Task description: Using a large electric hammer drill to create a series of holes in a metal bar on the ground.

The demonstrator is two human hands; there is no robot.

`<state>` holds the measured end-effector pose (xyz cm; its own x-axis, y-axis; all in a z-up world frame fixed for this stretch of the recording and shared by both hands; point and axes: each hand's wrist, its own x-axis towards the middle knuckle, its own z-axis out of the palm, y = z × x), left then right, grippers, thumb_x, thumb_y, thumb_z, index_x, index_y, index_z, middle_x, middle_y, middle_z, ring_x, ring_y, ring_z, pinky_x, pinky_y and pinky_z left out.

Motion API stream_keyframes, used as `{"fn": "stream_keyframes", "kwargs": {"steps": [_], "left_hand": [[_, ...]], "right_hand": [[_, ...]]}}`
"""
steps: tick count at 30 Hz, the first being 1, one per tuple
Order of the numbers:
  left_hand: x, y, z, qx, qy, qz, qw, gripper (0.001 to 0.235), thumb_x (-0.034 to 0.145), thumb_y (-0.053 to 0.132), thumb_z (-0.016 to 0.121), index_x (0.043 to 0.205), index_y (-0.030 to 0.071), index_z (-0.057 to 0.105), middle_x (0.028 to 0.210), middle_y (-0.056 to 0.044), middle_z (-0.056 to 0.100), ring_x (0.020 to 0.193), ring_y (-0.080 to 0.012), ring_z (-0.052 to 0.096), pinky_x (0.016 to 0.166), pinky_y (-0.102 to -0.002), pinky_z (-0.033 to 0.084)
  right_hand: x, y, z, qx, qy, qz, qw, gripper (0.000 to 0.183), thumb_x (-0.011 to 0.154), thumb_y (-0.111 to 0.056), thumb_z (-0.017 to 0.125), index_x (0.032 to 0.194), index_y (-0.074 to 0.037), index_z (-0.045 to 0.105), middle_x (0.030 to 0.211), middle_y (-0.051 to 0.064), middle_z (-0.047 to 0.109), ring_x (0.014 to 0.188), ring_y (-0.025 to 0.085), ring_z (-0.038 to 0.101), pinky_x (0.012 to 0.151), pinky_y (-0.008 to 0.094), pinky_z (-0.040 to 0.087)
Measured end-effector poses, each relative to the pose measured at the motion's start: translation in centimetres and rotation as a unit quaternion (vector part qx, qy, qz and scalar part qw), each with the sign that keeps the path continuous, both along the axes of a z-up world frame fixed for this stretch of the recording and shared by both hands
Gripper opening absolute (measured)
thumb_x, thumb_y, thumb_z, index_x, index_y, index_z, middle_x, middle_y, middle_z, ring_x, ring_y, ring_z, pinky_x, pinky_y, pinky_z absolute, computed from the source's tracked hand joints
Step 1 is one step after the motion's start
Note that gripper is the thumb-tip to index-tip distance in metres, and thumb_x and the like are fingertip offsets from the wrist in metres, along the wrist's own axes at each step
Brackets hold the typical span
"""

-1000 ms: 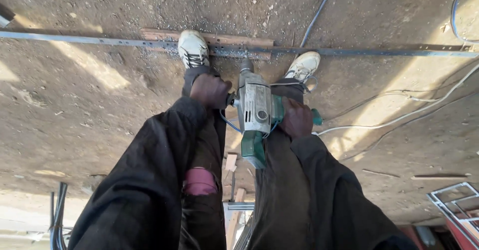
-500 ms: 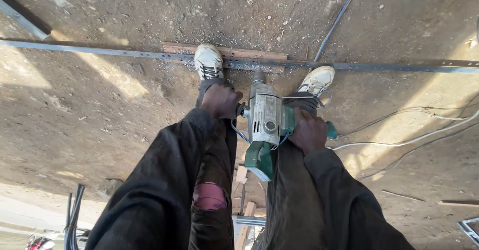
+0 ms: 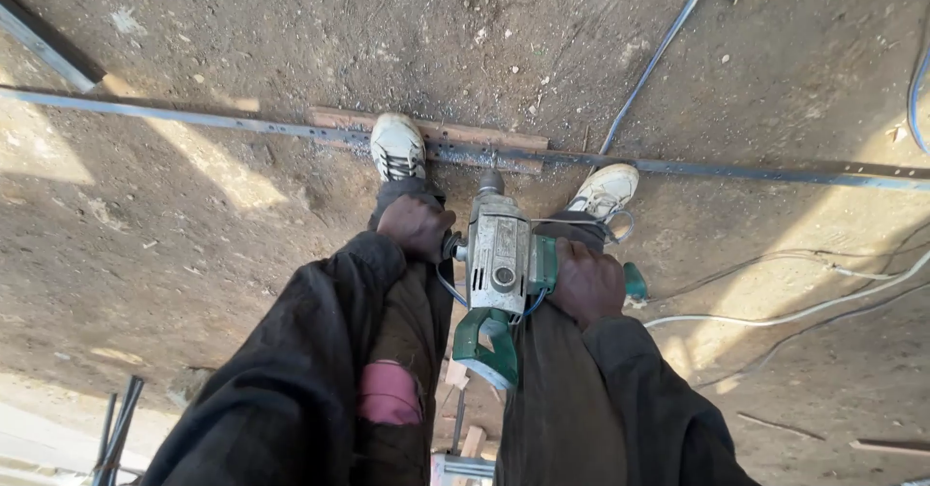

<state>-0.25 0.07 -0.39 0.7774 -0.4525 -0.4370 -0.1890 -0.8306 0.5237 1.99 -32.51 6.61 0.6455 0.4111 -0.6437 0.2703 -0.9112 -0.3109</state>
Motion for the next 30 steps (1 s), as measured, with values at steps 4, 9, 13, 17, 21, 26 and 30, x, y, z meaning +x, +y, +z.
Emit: {"fn": "stream_keyframes", "kwargs": {"steps": [4,9,13,17,21,26,30], "left_hand": [[-1.0,0.2,-1.3,0.024,0.029,-0.018,0.999,0.023,0.059,0.04,0.066,0.075,0.024,0.062,0.059,0.003,0.064,0.058,-0.025,0.069,0.054,-0.043,0.056],[-1.0,-0.3,-1.7,0.042,0.06,-0.069,0.995,0.026,0.062,0.044,0.06,0.077,0.023,0.062,0.064,0.003,0.069,0.069,-0.0251,0.074,0.06,-0.042,0.06],[-0.9,-0.2,-1.4,0.039,0.054,-0.081,0.994,0.027,0.06,0.047,0.058,0.077,0.026,0.062,0.064,0.005,0.068,0.069,-0.0224,0.073,0.061,-0.041,0.061],[-0.3,-0.1,-0.4,0.041,0.018,-0.083,0.996,0.023,0.061,0.043,0.059,0.075,0.025,0.061,0.061,0.005,0.066,0.069,-0.0221,0.072,0.06,-0.04,0.06],[-0.6,-0.2,-1.3,0.027,0.0,-0.077,0.997,0.023,0.061,0.045,0.061,0.072,0.025,0.059,0.061,0.004,0.066,0.065,-0.0217,0.071,0.059,-0.04,0.059],[0.4,0.0,-0.3,0.024,-0.01,-0.072,0.997,0.022,0.061,0.045,0.059,0.071,0.026,0.058,0.06,0.006,0.063,0.064,-0.0206,0.07,0.057,-0.038,0.057],[-1.2,0.4,-2.4,0.014,-0.027,-0.064,0.997,0.022,0.059,0.047,0.059,0.07,0.028,0.054,0.059,0.007,0.061,0.064,-0.0183,0.069,0.057,-0.036,0.056]], "right_hand": [[-0.6,-0.7,-1.1,-0.008,-0.032,0.021,0.999,0.042,0.081,-0.043,0.072,0.111,-0.014,0.072,0.09,0.008,0.076,0.073,0.028,0.077,0.067,0.047,0.063],[-0.3,-0.9,-0.9,-0.01,-0.038,0.023,0.999,0.03,0.085,-0.041,0.068,0.098,-0.014,0.069,0.078,0.007,0.071,0.062,0.025,0.074,0.061,0.042,0.062],[0.5,-0.5,0.2,-0.016,-0.028,0.022,0.999,0.026,0.085,-0.039,0.067,0.095,-0.015,0.068,0.075,0.006,0.07,0.06,0.023,0.073,0.06,0.041,0.062],[0.3,-0.4,0.4,-0.007,-0.015,0.012,1.0,0.028,0.087,-0.039,0.067,0.096,-0.013,0.069,0.075,0.007,0.07,0.059,0.024,0.072,0.058,0.043,0.061],[1.2,-0.6,0.8,0.008,-0.008,0.016,1.0,0.031,0.086,-0.04,0.069,0.098,-0.011,0.07,0.076,0.009,0.07,0.061,0.026,0.074,0.059,0.043,0.062],[0.4,-0.5,0.3,0.003,0.004,0.011,1.0,0.032,0.084,-0.041,0.067,0.099,-0.012,0.068,0.079,0.008,0.07,0.065,0.029,0.075,0.06,0.044,0.061],[2.4,0.0,1.7,0.022,0.003,0.002,1.0,0.032,0.083,-0.038,0.07,0.1,-0.011,0.069,0.078,0.009,0.069,0.064,0.028,0.075,0.06,0.044,0.062]]}}
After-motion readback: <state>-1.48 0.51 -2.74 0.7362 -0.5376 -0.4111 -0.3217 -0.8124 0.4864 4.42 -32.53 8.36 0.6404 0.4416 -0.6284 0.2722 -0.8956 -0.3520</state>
